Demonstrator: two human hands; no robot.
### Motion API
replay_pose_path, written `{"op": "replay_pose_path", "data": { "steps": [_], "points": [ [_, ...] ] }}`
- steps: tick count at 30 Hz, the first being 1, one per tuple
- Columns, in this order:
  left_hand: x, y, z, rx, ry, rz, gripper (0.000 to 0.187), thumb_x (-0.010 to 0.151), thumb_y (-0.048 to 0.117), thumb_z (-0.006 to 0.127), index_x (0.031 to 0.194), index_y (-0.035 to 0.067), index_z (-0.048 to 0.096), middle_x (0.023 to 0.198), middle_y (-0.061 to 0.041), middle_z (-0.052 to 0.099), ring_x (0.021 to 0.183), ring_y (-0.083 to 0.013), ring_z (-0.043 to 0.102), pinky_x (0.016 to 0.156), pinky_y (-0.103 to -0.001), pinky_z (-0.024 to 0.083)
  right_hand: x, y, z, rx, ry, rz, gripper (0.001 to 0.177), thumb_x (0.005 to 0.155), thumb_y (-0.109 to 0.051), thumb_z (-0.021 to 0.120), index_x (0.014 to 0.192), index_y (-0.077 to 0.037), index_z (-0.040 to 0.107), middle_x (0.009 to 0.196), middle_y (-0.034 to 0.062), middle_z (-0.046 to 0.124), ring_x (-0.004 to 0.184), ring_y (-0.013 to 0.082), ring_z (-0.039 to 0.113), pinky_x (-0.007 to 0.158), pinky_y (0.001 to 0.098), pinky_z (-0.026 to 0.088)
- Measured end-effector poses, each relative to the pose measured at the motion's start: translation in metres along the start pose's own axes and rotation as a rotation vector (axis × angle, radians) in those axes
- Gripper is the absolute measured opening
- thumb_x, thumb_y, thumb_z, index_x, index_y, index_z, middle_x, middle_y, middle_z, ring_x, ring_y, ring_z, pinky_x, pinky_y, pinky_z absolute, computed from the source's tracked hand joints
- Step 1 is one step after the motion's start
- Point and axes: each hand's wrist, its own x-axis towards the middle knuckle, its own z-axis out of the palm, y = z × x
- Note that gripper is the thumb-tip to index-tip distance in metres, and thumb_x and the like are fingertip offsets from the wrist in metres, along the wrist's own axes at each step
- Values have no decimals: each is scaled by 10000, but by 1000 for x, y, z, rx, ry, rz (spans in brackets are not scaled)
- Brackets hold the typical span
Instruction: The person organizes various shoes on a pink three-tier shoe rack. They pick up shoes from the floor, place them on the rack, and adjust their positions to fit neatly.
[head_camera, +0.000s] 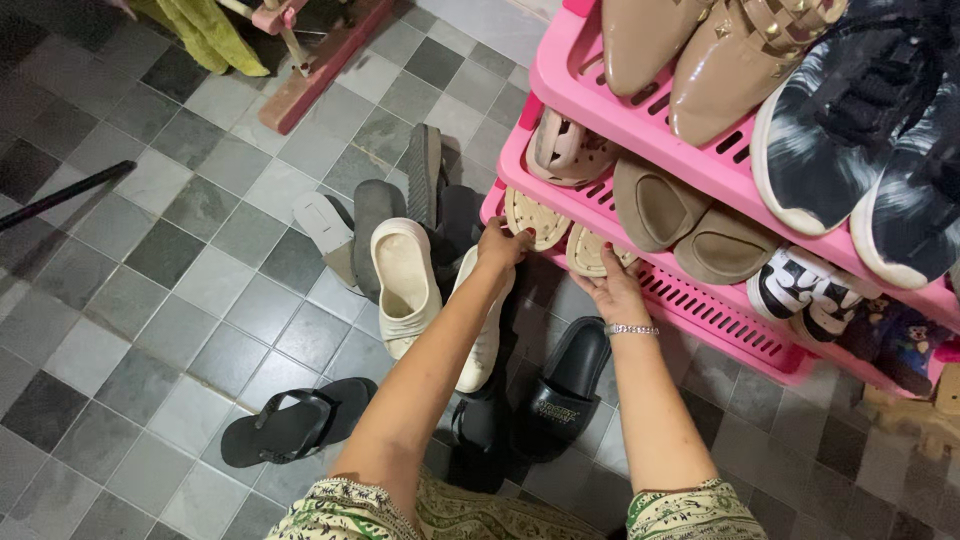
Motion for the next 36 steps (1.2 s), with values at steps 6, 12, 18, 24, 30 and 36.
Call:
{"op": "replay_pose_path", "data": {
  "steps": [6,12,18,24,30,36],
  "points": [
    [-9,5,2,4,18,53,649,785,119,839,1357,52,538,942,-91,709,741,-175,689,617,-308,568,-4,1,12,-104,16,-109,681,958,-82,639,1450,-358,257,1454,75,535,1248,348,632,942,658,565],
    [-21,13,-2,157,51,65,702,804,131,791,1431,57,483,926,-122,728,721,-200,701,636,-339,578,-21,6,30,-252,75,-189,767,965,-72,649,1509,-329,174,1490,70,465,1268,343,598,893,650,551],
    [-25,12,-8,279,90,179,753,748,257,854,1395,37,540,1134,-193,733,1015,-286,725,899,-375,555,-24,4,30,-191,67,-51,787,981,-197,673,1534,-332,130,1477,110,508,1241,407,627,946,650,570],
    [-27,15,-16,359,91,160,817,716,314,885,1402,51,530,1149,-203,724,1042,-310,706,908,-389,542,-19,9,21,-148,24,-90,732,962,-202,696,1502,-294,211,1500,93,503,1251,398,625,944,666,553],
    [-21,12,-28,204,121,270,615,788,162,779,1335,33,529,998,-140,735,816,-239,754,754,-343,601,-11,13,15,-82,-33,-134,688,982,-203,680,1524,-291,267,1505,91,521,1273,361,613,986,630,553],
    [-8,13,-58,214,270,502,385,845,57,696,1217,27,602,951,-92,747,853,-196,740,796,-324,588,2,18,5,-44,-112,-97,605,1016,-207,615,1519,-331,303,1499,28,521,1310,317,596,1006,582,556]
  ]
}}
